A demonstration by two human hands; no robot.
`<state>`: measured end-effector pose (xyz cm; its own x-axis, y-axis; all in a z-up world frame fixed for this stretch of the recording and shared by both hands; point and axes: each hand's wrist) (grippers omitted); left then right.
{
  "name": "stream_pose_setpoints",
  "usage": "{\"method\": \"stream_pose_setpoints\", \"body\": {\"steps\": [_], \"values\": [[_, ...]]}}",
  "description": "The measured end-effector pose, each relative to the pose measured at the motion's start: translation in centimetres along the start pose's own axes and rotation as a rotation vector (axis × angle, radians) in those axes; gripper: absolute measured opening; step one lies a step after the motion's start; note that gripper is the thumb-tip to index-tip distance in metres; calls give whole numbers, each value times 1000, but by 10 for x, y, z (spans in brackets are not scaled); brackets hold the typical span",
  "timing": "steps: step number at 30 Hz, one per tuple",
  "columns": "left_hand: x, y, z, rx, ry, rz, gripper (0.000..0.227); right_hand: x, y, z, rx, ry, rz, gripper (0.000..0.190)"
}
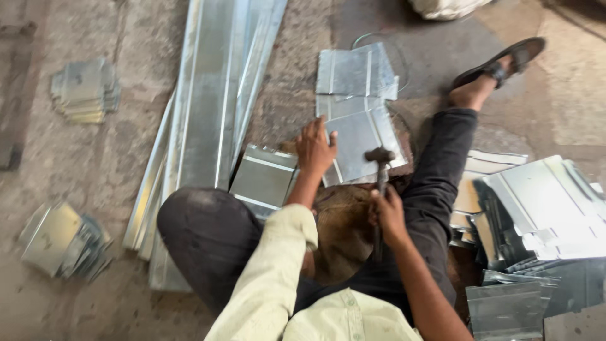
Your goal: The person sits on the floor and uses a hammer to strike rectangular metal sheets placed on a wooden block. They repeatedly pick up sheets, position them, and hammer the edges to shape them, then place the finished pieces into a stack.
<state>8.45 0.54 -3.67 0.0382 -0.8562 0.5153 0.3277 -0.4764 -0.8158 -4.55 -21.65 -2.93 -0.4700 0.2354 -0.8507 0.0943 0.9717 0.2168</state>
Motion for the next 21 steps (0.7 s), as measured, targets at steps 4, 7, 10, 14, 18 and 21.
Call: {"method": "stream_pose_setpoints", "body": {"steps": [4,7,10,14,18,21], "values": [[-45,44,28,-391,69,339,84,21,16,-5,57,52,-105,25],[-61,56,29,-493,-46,351,82,32,5,1,30,43,-155,31],[-73,51,24,-579,-252,369,72,37,-1,13,159,-13,-287,29],[-124,61,-4,-776,-536,308,71,48,-13,11,66,13,-153,29],[-193,72,-1,-994,-615,-112,88,36,-14,16,54,-38,-157,29],[-187,88,-21,-708,-624,-326,84,29,-11,14,66,-55,-308,29]]}}
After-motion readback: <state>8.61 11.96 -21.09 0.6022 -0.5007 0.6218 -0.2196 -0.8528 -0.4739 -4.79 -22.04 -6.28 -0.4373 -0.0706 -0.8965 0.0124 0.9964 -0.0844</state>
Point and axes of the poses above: each hand's wrist, its own z-axis towards the middle knuckle, its own y-axis out of the palm, x = y × z, and after that the axes turned 6 degrees about z, right-handed
